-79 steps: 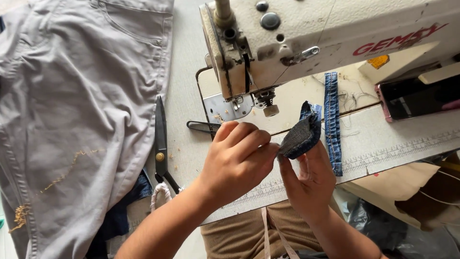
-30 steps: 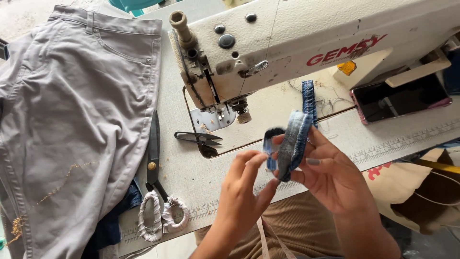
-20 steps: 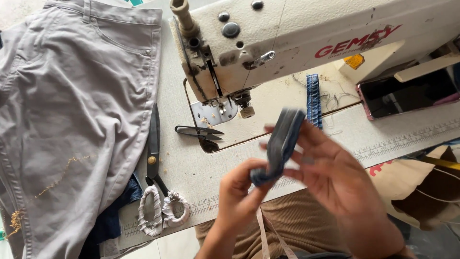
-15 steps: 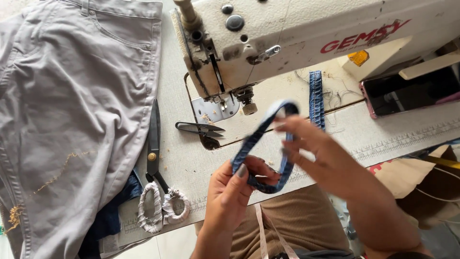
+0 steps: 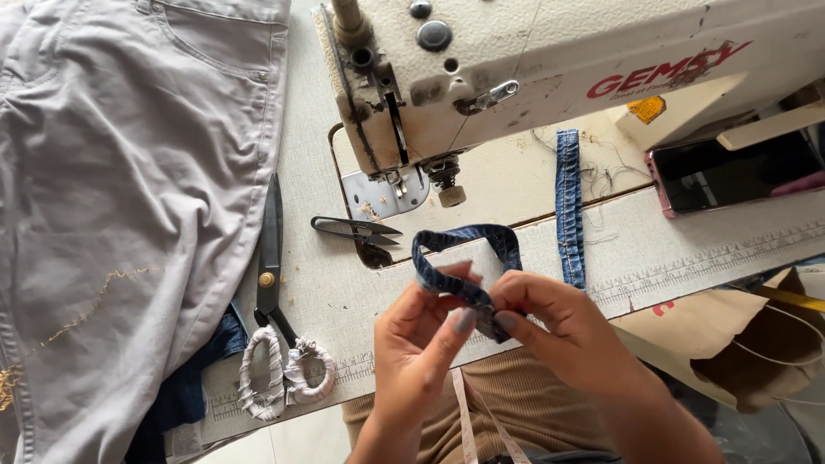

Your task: Inspecting, trimming, and folding small denim fabric loops using hands and thread snips at a sewing workstation.

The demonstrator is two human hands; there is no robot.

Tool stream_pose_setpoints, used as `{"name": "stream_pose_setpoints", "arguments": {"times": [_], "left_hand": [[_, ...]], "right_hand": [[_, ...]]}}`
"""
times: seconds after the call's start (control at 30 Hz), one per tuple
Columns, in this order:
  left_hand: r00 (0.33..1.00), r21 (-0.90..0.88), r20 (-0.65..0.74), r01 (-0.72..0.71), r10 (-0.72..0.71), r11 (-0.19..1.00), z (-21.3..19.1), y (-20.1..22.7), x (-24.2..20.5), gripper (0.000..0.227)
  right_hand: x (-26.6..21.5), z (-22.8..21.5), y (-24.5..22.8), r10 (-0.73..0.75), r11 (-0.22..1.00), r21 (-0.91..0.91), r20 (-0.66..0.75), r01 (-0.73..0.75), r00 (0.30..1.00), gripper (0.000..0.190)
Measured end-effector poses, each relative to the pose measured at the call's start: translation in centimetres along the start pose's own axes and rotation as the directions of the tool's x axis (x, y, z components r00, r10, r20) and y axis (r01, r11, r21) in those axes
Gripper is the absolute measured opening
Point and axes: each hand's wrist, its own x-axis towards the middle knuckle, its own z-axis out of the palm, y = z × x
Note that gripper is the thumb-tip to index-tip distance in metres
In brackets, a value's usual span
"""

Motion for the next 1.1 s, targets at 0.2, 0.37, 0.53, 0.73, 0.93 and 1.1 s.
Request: {"name": "stream_pose_setpoints", "arguments": {"times": [0.2,0.37,0.53,0.73,0.93,1.1], "left_hand": [[0.997,-0.015,0.031,0.067,-0.067,0.998,-0.6,-0.5,-0.3,0.023],[0.996,0.047,0.057,-0.067,0.064,0.997,0.7,1.0,0.2,0.007],[0.997,0.237,-0.005,-0.073,0.076,0.969,0.7,0.0,0.0,0.010],[0.987,0.125,0.099,0.113,-0.126,0.986,-0.4,-0.8,0.2,0.011],[0.988,-0.058,0.005,0.153,-0.153,0.986,-1.2,-2.6,0.4,0.018],[0.996,-0.017,-0.075,0.057,-0.058,0.998,-1.4,-3.7,0.0,0.015]], "right_hand": [[-1.0,-0.3,1.6,0.128,0.959,0.255,0.004,-0.124,0.992,0.030],[-1.7,0.4,1.1,0.034,0.998,0.050,-0.188,-0.025,0.982,0.043],[-1.0,0.5,-0.3,-0.275,0.923,-0.335,-0.235,0.188,0.933,0.010],[-1.0,-0.9,1.6,0.014,0.996,0.093,-0.157,0.001,0.988,0.019],[-0.5,-0.7,2.2,-0.064,0.990,0.101,-0.298,0.099,0.952,0.032],[-1.3,-0.4,1.9,-0.349,0.917,-0.328,-0.390,0.226,0.852,0.013]]}}
